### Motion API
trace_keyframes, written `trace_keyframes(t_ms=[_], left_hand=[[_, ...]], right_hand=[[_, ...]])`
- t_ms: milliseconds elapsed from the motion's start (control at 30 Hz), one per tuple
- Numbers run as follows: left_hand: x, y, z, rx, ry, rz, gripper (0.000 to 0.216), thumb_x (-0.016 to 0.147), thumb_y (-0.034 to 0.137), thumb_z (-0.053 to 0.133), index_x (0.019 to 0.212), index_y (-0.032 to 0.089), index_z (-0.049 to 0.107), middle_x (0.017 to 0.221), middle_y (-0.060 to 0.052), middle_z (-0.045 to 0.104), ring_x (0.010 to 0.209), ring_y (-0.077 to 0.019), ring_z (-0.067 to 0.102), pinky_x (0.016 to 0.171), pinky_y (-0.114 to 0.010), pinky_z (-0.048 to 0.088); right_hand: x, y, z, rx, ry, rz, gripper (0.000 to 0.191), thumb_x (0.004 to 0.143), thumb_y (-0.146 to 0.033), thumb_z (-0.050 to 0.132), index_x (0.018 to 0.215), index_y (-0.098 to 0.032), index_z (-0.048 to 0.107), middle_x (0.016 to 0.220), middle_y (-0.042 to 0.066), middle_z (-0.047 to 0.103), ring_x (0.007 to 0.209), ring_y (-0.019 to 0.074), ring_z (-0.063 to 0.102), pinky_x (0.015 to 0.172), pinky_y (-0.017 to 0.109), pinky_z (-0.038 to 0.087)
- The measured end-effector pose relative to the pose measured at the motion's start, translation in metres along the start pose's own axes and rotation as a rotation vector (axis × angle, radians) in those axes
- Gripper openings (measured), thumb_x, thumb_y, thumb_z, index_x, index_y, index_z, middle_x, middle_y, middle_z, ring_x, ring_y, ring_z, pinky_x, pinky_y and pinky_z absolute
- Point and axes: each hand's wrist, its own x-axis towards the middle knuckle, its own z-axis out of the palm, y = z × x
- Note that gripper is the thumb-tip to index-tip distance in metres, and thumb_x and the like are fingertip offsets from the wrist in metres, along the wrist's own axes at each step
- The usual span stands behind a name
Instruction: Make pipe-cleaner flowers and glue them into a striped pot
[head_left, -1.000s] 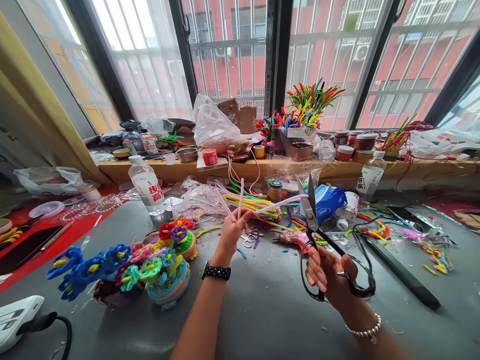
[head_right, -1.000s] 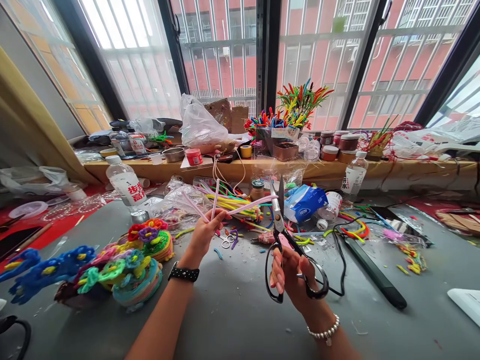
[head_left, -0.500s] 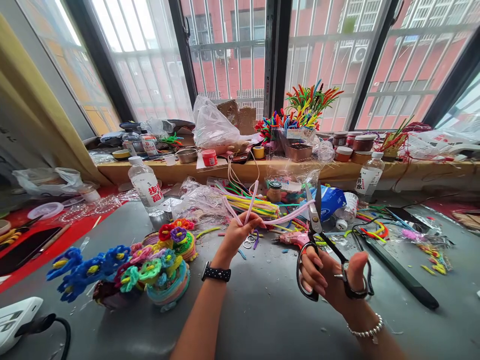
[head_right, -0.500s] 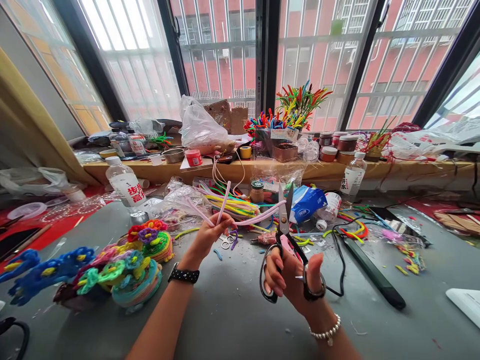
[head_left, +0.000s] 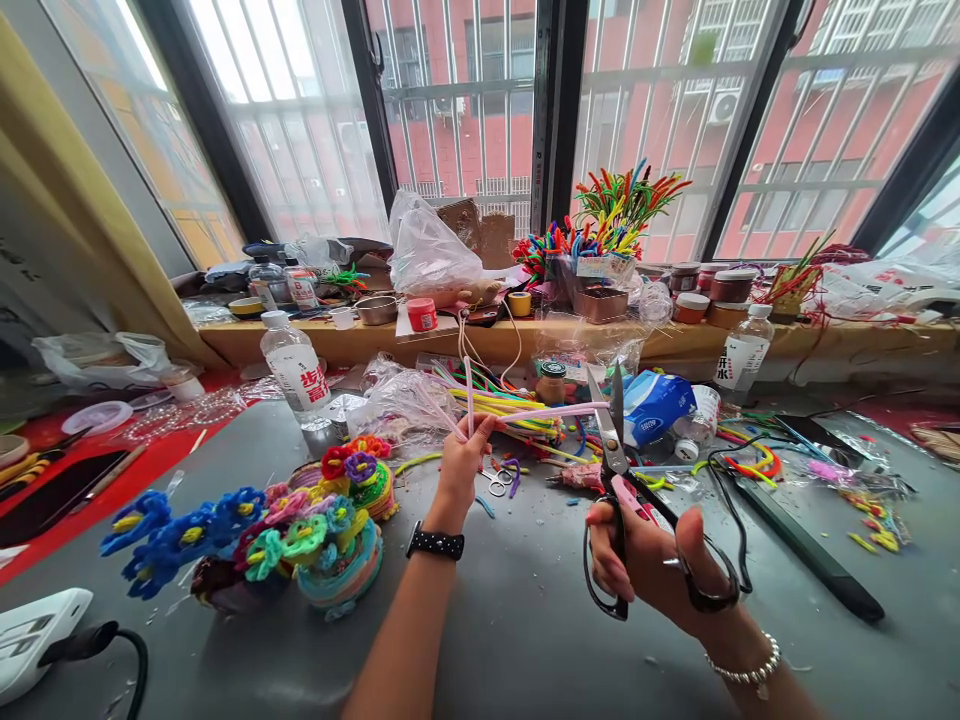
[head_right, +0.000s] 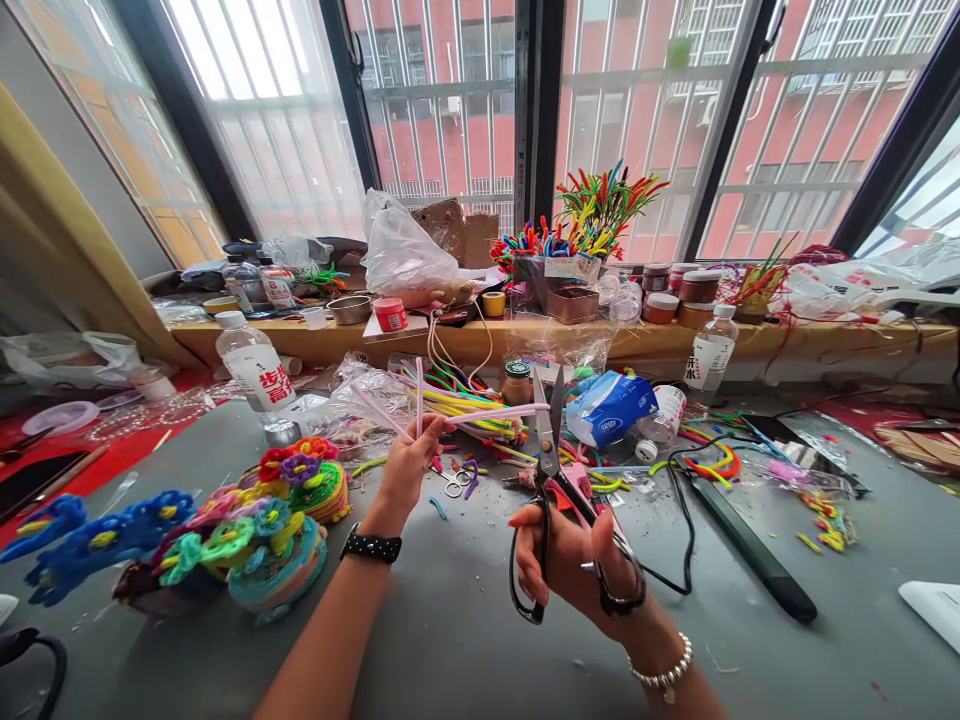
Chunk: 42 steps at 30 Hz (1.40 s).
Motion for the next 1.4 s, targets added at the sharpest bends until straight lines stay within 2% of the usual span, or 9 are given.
trace_keyframes(t_ms=[200,367,533,767,967,1133,1233,1333,1400], left_hand=[[0.002,0.001,-0.002,-0.145,0.082,-0.026,0.028,0.057,0.036,0.068,0.070,0.015,0.057,0.058,0.003,0.058,0.036,0.0001,0.030,0.039,-0.017,0.027],[0.001,0.003,-0.001,-0.194,0.097,-0.059,0.029,0.054,0.036,0.070,0.068,0.014,0.057,0.057,0.003,0.059,0.035,0.0007,0.029,0.040,-0.017,0.029],[0.001,0.003,-0.001,-0.191,0.101,-0.071,0.029,0.054,0.036,0.070,0.069,0.014,0.058,0.057,0.003,0.059,0.035,0.0007,0.028,0.040,-0.017,0.028],[0.001,0.003,-0.001,-0.186,0.105,-0.070,0.028,0.053,0.035,0.070,0.068,0.014,0.058,0.055,0.004,0.058,0.036,0.0002,0.030,0.040,-0.017,0.028],[0.001,0.004,-0.002,-0.220,0.142,-0.059,0.029,0.053,0.034,0.071,0.069,0.014,0.058,0.057,0.002,0.060,0.035,0.0008,0.030,0.038,-0.016,0.024],[0.001,0.003,-0.004,-0.220,0.151,-0.065,0.031,0.053,0.035,0.071,0.069,0.013,0.058,0.057,0.002,0.060,0.034,0.0013,0.028,0.036,-0.016,0.023],[0.002,0.003,-0.005,-0.227,0.159,-0.074,0.031,0.054,0.035,0.070,0.071,0.013,0.058,0.060,0.002,0.061,0.033,0.0017,0.028,0.035,-0.016,0.022],[0.003,0.003,-0.006,-0.239,0.169,-0.075,0.029,0.055,0.035,0.069,0.070,0.012,0.058,0.060,0.001,0.061,0.033,0.0021,0.027,0.034,-0.016,0.023],[0.004,0.003,-0.005,-0.243,0.181,-0.072,0.028,0.055,0.034,0.069,0.068,0.012,0.058,0.057,0.003,0.059,0.032,0.0023,0.026,0.035,-0.016,0.024]], right_hand=[[0.000,0.003,-0.001,-0.019,0.024,-0.022,0.065,0.069,-0.070,0.034,0.102,-0.017,0.052,0.067,0.001,0.044,0.051,0.0092,0.033,0.055,0.025,0.028],[-0.001,0.003,-0.005,-0.102,0.129,-0.070,0.065,0.069,-0.072,0.027,0.090,-0.017,0.052,0.058,-0.002,0.040,0.047,0.0083,0.027,0.048,0.023,0.025],[-0.002,0.003,-0.010,-0.153,0.158,-0.086,0.056,0.070,-0.070,0.031,0.075,-0.017,0.049,0.048,-0.004,0.040,0.041,0.0072,0.028,0.046,0.023,0.024],[-0.002,0.007,-0.011,-0.155,0.193,-0.053,0.048,0.071,-0.066,0.038,0.071,-0.018,0.046,0.043,-0.004,0.047,0.035,0.0063,0.032,0.041,0.022,0.026],[0.002,0.012,-0.016,-0.162,0.279,-0.060,0.041,0.078,-0.055,0.040,0.057,-0.020,0.035,0.029,-0.008,0.037,0.022,0.0045,0.024,0.028,0.019,0.017],[0.002,0.010,-0.022,-0.165,0.266,-0.084,0.038,0.080,-0.052,0.040,0.061,-0.020,0.039,0.033,-0.006,0.042,0.024,0.0051,0.031,0.030,0.018,0.023],[-0.002,0.000,-0.021,-0.344,0.345,-0.094,0.039,0.078,-0.054,0.041,0.062,-0.019,0.043,0.036,-0.004,0.046,0.028,0.0064,0.037,0.033,0.019,0.028],[-0.012,-0.013,-0.021,-0.658,0.502,-0.011,0.033,0.074,-0.049,0.051,0.063,-0.018,0.047,0.043,-0.002,0.052,0.036,0.0094,0.045,0.038,0.021,0.034],[-0.024,-0.022,-0.025,-0.842,0.621,0.033,0.030,0.071,-0.047,0.056,0.063,-0.018,0.049,0.042,-0.003,0.051,0.036,0.0099,0.044,0.039,0.022,0.034]])
